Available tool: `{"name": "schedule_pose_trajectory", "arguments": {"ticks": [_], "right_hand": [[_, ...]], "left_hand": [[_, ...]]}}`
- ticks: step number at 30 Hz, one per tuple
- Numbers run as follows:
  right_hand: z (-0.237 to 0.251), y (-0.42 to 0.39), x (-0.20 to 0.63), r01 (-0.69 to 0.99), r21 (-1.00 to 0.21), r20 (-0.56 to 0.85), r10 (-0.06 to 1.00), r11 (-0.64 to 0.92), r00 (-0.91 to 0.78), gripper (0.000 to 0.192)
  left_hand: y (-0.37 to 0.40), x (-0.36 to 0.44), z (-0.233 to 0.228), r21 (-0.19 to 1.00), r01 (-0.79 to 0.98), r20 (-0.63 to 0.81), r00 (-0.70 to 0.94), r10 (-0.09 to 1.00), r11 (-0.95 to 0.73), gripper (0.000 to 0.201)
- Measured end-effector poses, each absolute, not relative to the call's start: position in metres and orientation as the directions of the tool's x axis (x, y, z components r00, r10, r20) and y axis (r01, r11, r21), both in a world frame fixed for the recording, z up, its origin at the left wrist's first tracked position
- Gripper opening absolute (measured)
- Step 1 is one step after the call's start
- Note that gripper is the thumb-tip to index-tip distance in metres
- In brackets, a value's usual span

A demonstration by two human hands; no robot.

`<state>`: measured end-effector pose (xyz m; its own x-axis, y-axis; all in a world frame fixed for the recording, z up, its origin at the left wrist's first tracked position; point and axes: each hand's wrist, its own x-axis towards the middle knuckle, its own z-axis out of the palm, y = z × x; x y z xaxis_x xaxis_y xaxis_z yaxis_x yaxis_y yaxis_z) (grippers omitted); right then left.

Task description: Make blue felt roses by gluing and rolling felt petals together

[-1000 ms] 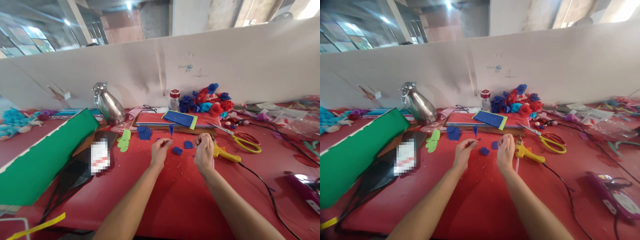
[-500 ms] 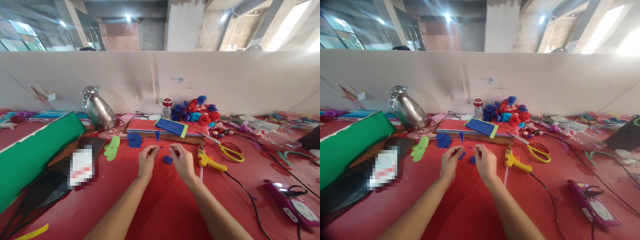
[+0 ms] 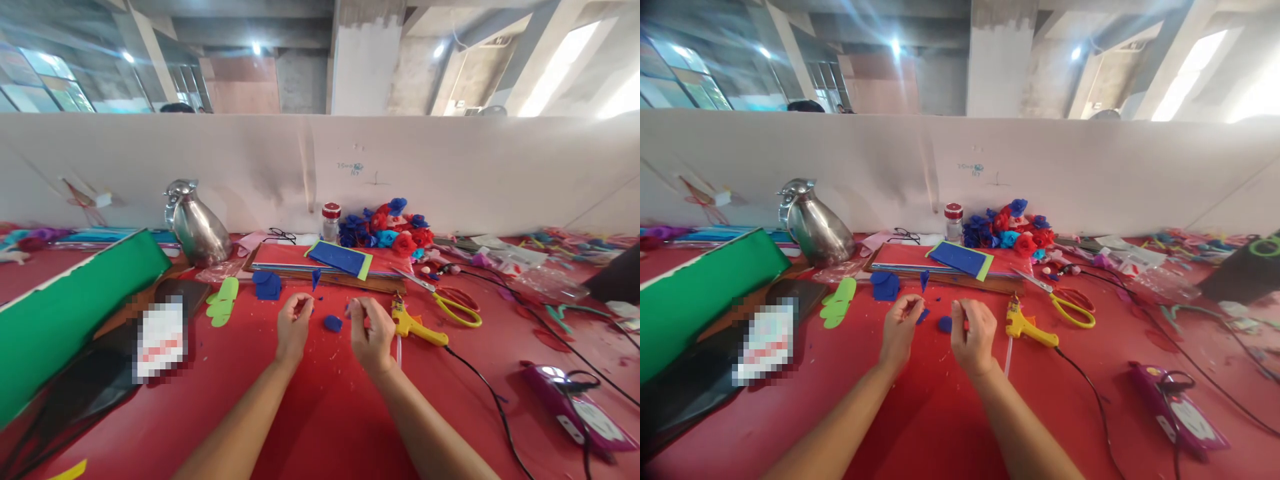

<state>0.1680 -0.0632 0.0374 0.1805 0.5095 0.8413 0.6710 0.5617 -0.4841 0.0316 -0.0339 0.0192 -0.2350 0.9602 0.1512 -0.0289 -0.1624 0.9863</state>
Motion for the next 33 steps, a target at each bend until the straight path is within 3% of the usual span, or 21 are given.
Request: {"name": "schedule_pose_trajectory", "arguments": {"ticks": [1,3,6,8,10,13,15,18,23,33], "right_hand": [[0.039,-0.062,0.168,0.681,-0.440,0.871,0.463,0.585,0.165,0.015],[0.039,-0.059,0.168,0.735,-0.367,0.895,0.431,0.571,0.113,0.034],[0.036,-0.052,0.169,0.821,-0.352,0.860,0.501,0.449,0.095,0.058],[0.035,-0.050,0.171,0.857,-0.374,0.809,0.577,0.354,0.115,0.054],[0.035,-0.050,0.174,0.902,-0.358,0.687,0.723,0.243,0.078,0.040],[0.038,-0.049,0.183,0.964,-0.255,0.335,0.942,0.077,0.014,0.029],[0.039,-0.046,0.189,0.979,-0.205,0.138,0.990,0.005,0.024,0.026],[0.038,-0.041,0.196,0.980,-0.196,0.007,0.999,-0.045,0.047,0.023],[0.036,-0.037,0.196,0.979,-0.200,-0.036,0.998,-0.050,0.044,0.022],[0.033,-0.042,0.192,0.985,-0.165,0.009,0.999,-0.040,0.043,0.024]], "left_hand": [[-0.034,0.032,0.019,0.985,-0.036,0.156,-0.244,0.957,-0.170,0.020],[-0.033,0.031,0.019,0.980,-0.065,0.169,-0.245,0.955,-0.190,0.021],[-0.031,0.031,0.016,0.969,-0.112,0.187,-0.240,0.953,-0.218,0.024],[-0.031,0.031,0.014,0.967,-0.123,0.188,-0.238,0.953,-0.222,0.024],[-0.030,0.031,0.014,0.970,-0.111,0.187,-0.241,0.952,-0.218,0.023],[-0.030,0.031,0.014,0.974,-0.081,0.182,-0.262,0.948,-0.210,0.021],[-0.029,0.031,0.014,0.976,-0.079,0.172,-0.280,0.944,-0.202,0.019],[-0.028,0.031,0.015,0.978,-0.097,0.148,-0.297,0.943,-0.184,0.015],[-0.027,0.030,0.016,0.979,-0.150,0.085,-0.302,0.949,-0.136,0.012],[-0.027,0.033,0.017,0.944,-0.310,0.045,-0.225,0.973,-0.116,0.016]]}}
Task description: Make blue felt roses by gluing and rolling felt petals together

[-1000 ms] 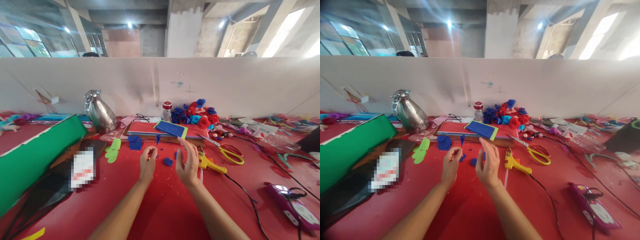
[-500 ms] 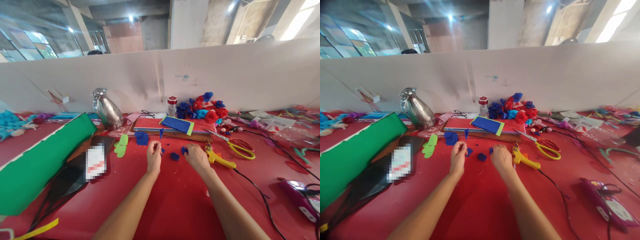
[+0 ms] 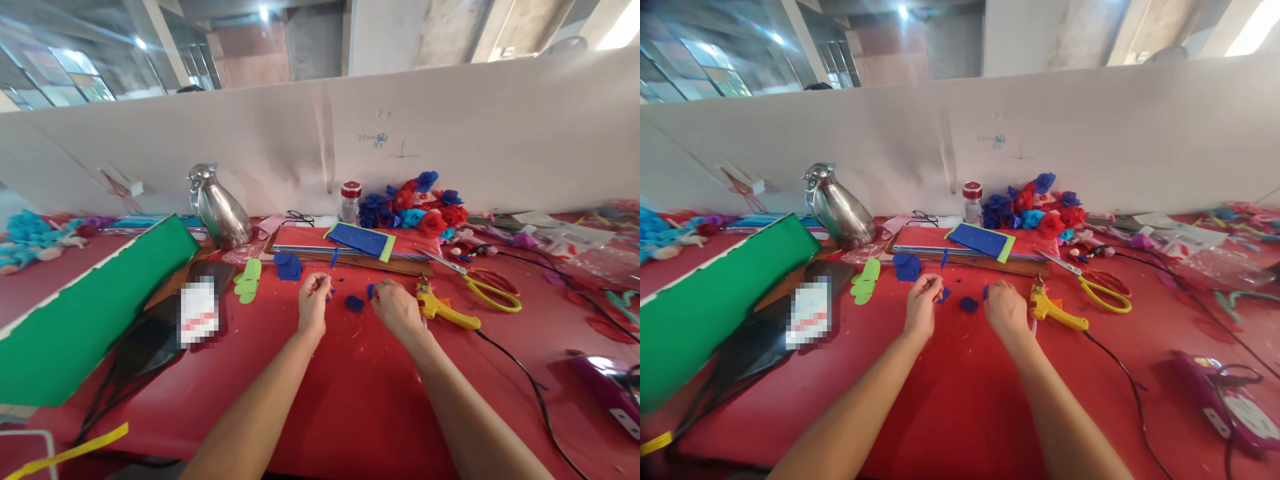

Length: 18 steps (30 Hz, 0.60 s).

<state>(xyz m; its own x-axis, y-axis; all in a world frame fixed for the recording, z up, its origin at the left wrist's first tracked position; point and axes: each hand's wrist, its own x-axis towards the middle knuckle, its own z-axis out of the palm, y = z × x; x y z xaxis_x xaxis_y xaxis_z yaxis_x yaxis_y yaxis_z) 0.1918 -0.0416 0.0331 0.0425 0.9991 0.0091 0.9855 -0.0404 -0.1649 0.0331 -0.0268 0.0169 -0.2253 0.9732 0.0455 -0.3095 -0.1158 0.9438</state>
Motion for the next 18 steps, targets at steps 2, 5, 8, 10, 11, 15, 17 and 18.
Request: {"name": "schedule_pose_trajectory", "arguments": {"ticks": [2,5,8,10,11,15,17,18], "right_hand": [[0.028,-0.041,0.192,0.977,-0.214,0.111,0.993,-0.015,0.040,0.022],[0.023,-0.040,0.191,0.914,-0.384,0.443,0.895,0.133,0.056,0.025],[0.025,-0.042,0.188,0.831,-0.432,0.718,0.691,0.349,0.083,0.039],[0.028,-0.044,0.185,0.828,-0.403,0.774,0.628,0.389,0.082,0.050],[0.030,-0.045,0.183,0.840,-0.394,0.774,0.628,0.373,0.084,0.055],[0.036,-0.047,0.178,0.893,-0.365,0.597,0.802,0.263,0.008,0.054],[0.037,-0.048,0.177,0.924,-0.317,0.354,0.930,0.214,-0.094,0.040],[0.037,-0.048,0.176,0.940,-0.280,0.225,0.966,0.192,-0.130,0.033]], "left_hand": [[-0.028,0.034,0.018,0.939,-0.323,0.047,-0.217,0.975,-0.117,0.018],[-0.030,0.034,0.020,0.928,-0.347,0.055,-0.230,0.972,-0.135,0.021],[-0.032,0.034,0.020,0.912,-0.375,0.079,-0.231,0.970,-0.164,0.023],[-0.032,0.034,0.020,0.907,-0.387,0.086,-0.220,0.972,-0.168,0.023],[-0.032,0.034,0.021,0.906,-0.390,0.084,-0.216,0.973,-0.165,0.023],[-0.032,0.034,0.021,0.923,-0.355,0.073,-0.213,0.974,-0.147,0.023],[-0.032,0.035,0.020,0.946,-0.304,0.055,-0.188,0.981,-0.111,0.023],[-0.032,0.036,0.019,0.957,-0.276,0.038,-0.166,0.985,-0.083,0.024]]}}
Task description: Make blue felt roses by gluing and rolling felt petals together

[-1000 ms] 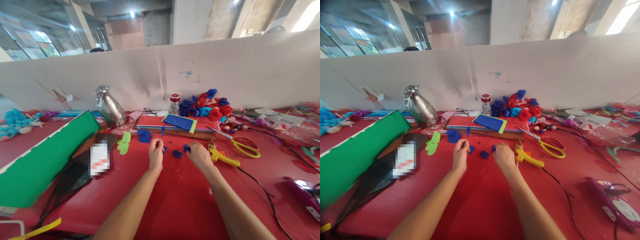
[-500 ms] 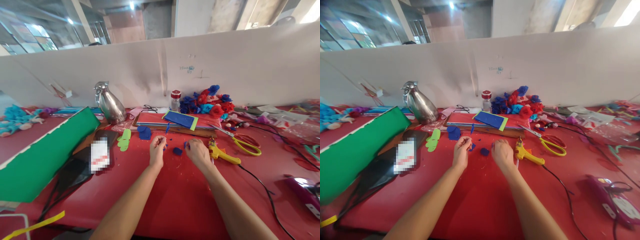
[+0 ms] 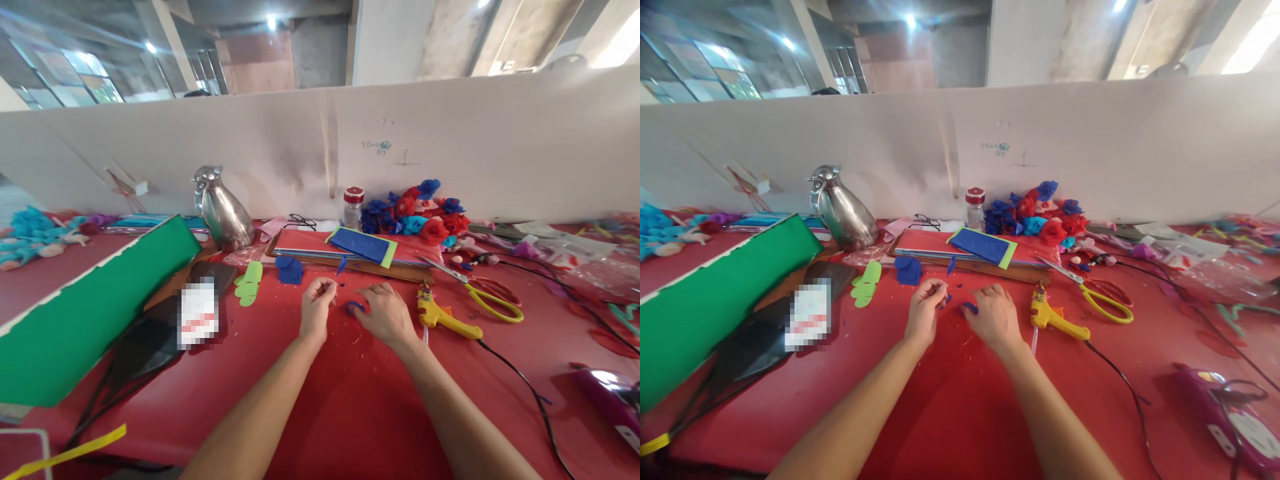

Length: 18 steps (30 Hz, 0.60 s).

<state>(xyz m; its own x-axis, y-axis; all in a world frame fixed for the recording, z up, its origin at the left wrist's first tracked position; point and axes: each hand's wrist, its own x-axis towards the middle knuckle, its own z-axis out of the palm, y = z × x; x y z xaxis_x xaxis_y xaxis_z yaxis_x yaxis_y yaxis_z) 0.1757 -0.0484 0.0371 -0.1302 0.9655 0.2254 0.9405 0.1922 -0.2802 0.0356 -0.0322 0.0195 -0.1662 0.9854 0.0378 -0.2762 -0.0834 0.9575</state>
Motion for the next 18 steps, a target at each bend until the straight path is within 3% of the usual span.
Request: {"name": "schedule_pose_trajectory", "arguments": {"ticks": [3,8,10,14,18], "right_hand": [[0.036,-0.049,0.173,0.968,-0.182,0.030,0.985,0.171,-0.168,0.021],[0.034,-0.049,0.173,0.974,-0.147,0.016,0.985,0.174,-0.174,0.028],[0.035,-0.050,0.173,0.973,-0.147,0.013,0.984,0.178,-0.178,0.026],[0.035,-0.050,0.174,0.969,-0.167,-0.004,0.983,0.183,-0.186,0.021],[0.035,-0.050,0.173,0.974,-0.209,0.006,0.996,0.085,-0.085,0.024]], "left_hand": [[-0.032,0.036,0.018,0.971,-0.236,0.002,-0.136,0.991,-0.034,0.023],[-0.025,0.024,0.024,0.934,-0.260,0.127,-0.400,0.908,-0.246,0.019],[-0.020,0.017,0.027,0.914,-0.296,0.105,-0.487,0.867,-0.276,0.019],[-0.016,0.014,0.022,0.900,-0.435,-0.122,-0.336,0.934,-0.039,0.022],[-0.021,0.027,0.014,0.915,-0.403,-0.126,-0.245,0.961,0.018,0.025]]}}
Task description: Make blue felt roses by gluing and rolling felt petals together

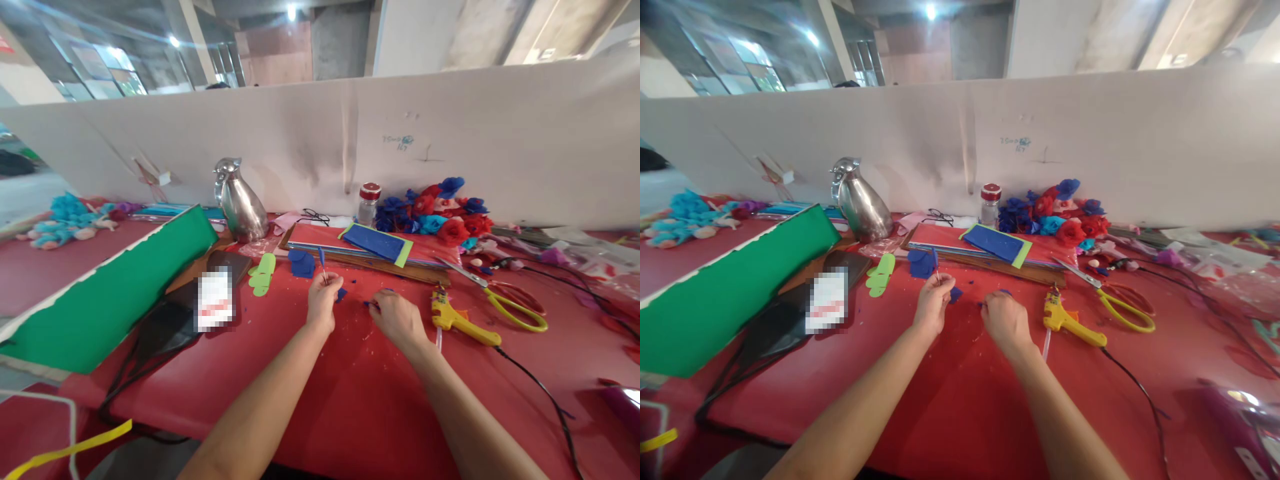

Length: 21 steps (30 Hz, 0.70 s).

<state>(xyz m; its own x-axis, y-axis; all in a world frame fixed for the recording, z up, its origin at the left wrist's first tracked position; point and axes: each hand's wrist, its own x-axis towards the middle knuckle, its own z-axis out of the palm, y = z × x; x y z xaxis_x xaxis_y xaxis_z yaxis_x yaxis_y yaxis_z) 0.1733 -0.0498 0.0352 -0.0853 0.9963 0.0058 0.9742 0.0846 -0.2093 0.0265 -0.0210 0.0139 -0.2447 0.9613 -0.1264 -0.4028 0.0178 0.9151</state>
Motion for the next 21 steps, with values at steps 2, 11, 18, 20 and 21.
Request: {"name": "schedule_pose_trajectory", "arguments": {"ticks": [2,11,18,20,21], "right_hand": [[0.035,-0.049,0.175,0.962,-0.270,0.045,0.999,0.033,-0.022,0.024],[0.024,-0.033,0.191,0.374,-0.928,0.044,0.993,0.001,0.107,0.029],[0.029,-0.036,0.185,0.029,-0.998,-0.060,0.998,-0.060,-0.003,0.039],[0.030,-0.037,0.183,0.030,-0.998,-0.053,0.998,-0.052,-0.039,0.041],[0.030,-0.037,0.182,0.029,-0.999,-0.046,0.998,-0.045,-0.051,0.043]], "left_hand": [[-0.024,0.031,0.012,0.935,-0.355,-0.105,-0.216,0.971,0.023,0.024],[-0.030,0.033,0.021,0.962,-0.251,-0.129,-0.067,0.989,0.108,0.028],[-0.039,0.040,0.029,0.967,-0.242,-0.066,0.073,0.995,0.082,0.025],[-0.038,0.039,0.028,0.972,-0.226,-0.054,0.046,0.997,0.063,0.021],[-0.038,0.039,0.028,0.974,-0.217,-0.055,0.037,0.998,0.062,0.020]]}}
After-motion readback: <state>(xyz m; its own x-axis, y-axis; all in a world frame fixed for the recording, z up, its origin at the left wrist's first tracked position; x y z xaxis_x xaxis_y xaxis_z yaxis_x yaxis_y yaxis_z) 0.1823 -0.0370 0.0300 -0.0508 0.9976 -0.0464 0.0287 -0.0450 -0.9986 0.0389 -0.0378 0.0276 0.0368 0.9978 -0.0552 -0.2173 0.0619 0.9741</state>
